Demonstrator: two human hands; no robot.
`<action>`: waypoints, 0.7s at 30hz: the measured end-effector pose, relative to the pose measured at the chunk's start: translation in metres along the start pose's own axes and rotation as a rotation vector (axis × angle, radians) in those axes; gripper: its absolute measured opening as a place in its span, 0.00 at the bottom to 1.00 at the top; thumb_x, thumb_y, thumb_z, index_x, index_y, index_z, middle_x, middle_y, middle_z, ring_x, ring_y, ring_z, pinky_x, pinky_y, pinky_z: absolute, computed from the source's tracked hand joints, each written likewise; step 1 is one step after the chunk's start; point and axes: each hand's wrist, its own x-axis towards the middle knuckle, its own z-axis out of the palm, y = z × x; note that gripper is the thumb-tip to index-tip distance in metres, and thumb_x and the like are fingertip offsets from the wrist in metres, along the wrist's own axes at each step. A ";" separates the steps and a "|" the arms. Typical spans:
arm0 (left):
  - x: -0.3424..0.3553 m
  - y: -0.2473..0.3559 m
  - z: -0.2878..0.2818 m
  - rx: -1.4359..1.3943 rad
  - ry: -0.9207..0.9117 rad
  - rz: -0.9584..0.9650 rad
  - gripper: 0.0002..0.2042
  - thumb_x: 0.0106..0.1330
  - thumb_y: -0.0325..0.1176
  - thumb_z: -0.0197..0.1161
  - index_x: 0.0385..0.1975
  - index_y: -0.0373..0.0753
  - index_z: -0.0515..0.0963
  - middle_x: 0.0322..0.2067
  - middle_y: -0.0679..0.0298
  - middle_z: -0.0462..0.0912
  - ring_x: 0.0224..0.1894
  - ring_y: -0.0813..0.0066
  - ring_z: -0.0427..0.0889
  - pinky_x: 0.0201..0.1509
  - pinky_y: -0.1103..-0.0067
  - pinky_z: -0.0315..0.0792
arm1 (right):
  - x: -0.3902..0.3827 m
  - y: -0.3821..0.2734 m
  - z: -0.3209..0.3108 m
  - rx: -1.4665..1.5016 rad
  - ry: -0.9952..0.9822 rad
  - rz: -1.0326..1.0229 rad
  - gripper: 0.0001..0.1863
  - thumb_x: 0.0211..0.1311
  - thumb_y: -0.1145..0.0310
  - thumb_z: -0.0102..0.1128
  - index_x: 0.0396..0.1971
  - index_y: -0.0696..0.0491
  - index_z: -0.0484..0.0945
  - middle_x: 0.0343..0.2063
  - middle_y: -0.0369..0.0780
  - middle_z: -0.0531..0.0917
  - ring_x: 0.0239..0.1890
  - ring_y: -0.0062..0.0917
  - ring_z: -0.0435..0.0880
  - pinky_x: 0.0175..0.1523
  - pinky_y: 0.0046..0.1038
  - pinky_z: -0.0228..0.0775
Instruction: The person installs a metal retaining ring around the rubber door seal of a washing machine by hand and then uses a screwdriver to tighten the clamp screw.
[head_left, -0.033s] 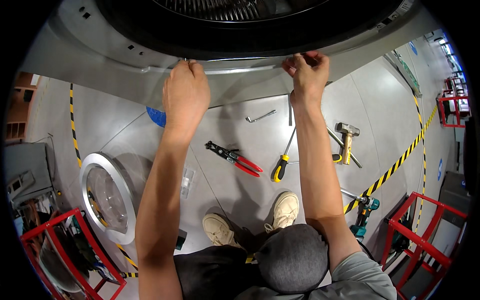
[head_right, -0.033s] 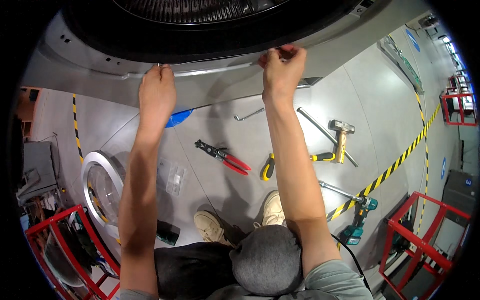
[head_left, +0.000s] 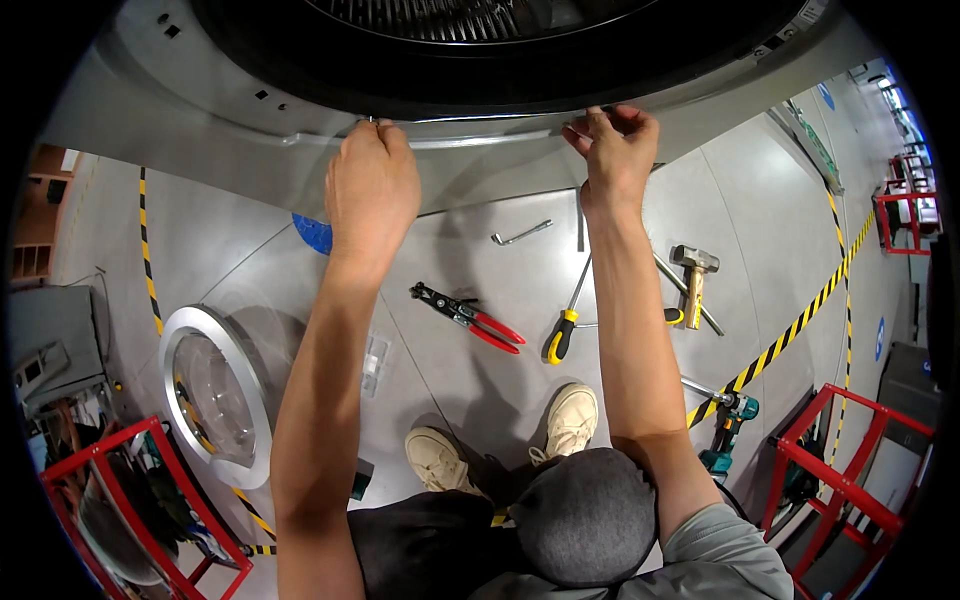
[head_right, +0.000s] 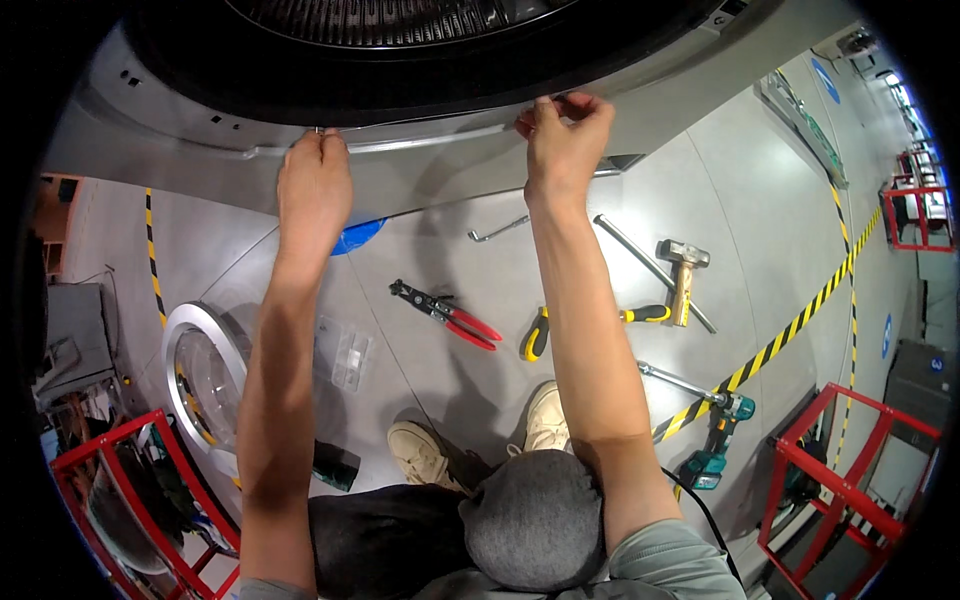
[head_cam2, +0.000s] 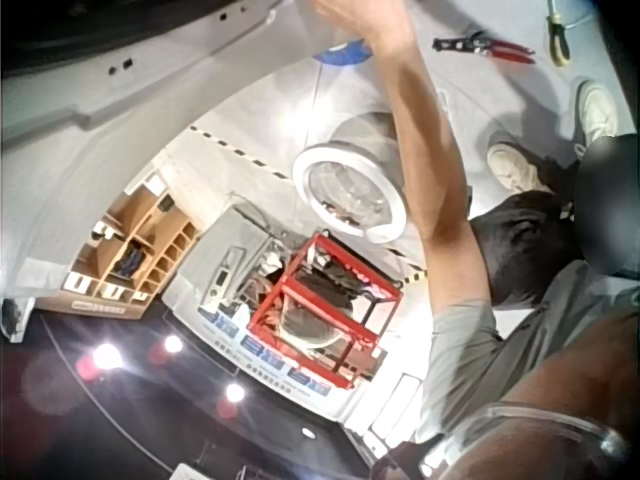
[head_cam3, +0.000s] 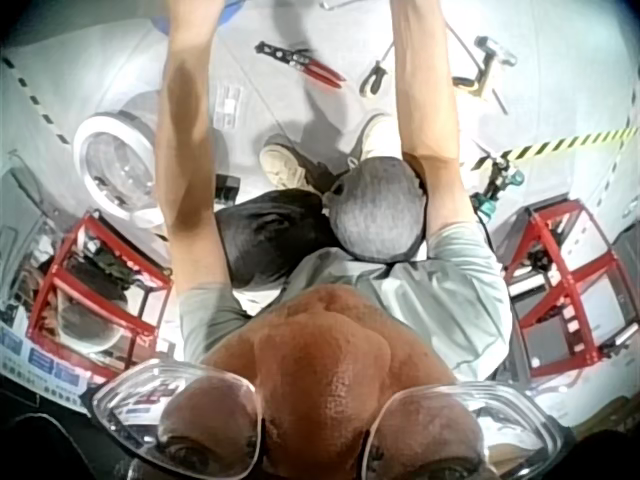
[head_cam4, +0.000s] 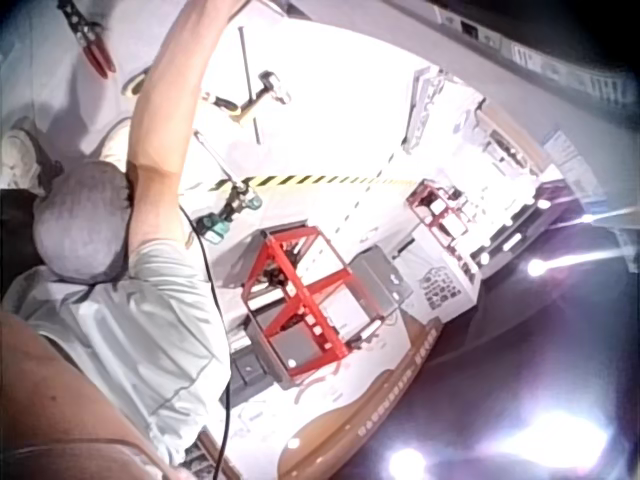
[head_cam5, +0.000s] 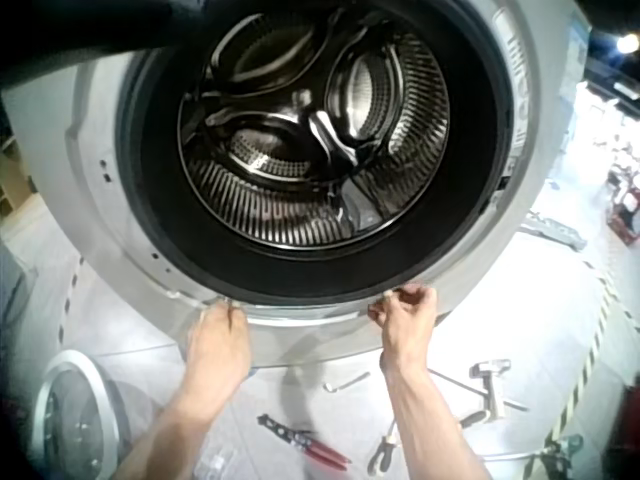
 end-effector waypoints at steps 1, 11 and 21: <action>0.000 0.000 0.000 0.000 0.004 0.001 0.19 0.72 0.36 0.44 0.31 0.27 0.77 0.29 0.40 0.81 0.37 0.36 0.78 0.45 0.55 0.70 | -0.001 0.000 -0.001 0.033 -0.016 0.042 0.08 0.66 0.78 0.55 0.39 0.61 0.65 0.31 0.43 0.77 0.29 0.28 0.83 0.41 0.31 0.82; 0.002 -0.007 0.004 -0.098 -0.005 -0.039 0.19 0.72 0.38 0.44 0.31 0.28 0.77 0.30 0.41 0.81 0.37 0.36 0.79 0.45 0.56 0.70 | -0.007 -0.002 0.005 0.045 -0.101 0.165 0.07 0.71 0.76 0.48 0.40 0.65 0.67 0.32 0.48 0.80 0.29 0.30 0.84 0.39 0.30 0.83; 0.011 -0.011 0.000 -0.089 -0.107 -0.106 0.20 0.71 0.39 0.44 0.32 0.27 0.78 0.34 0.40 0.81 0.41 0.38 0.78 0.49 0.57 0.70 | -0.005 -0.009 0.005 -0.002 -0.129 0.192 0.06 0.70 0.77 0.49 0.40 0.65 0.67 0.33 0.49 0.81 0.34 0.33 0.86 0.45 0.32 0.83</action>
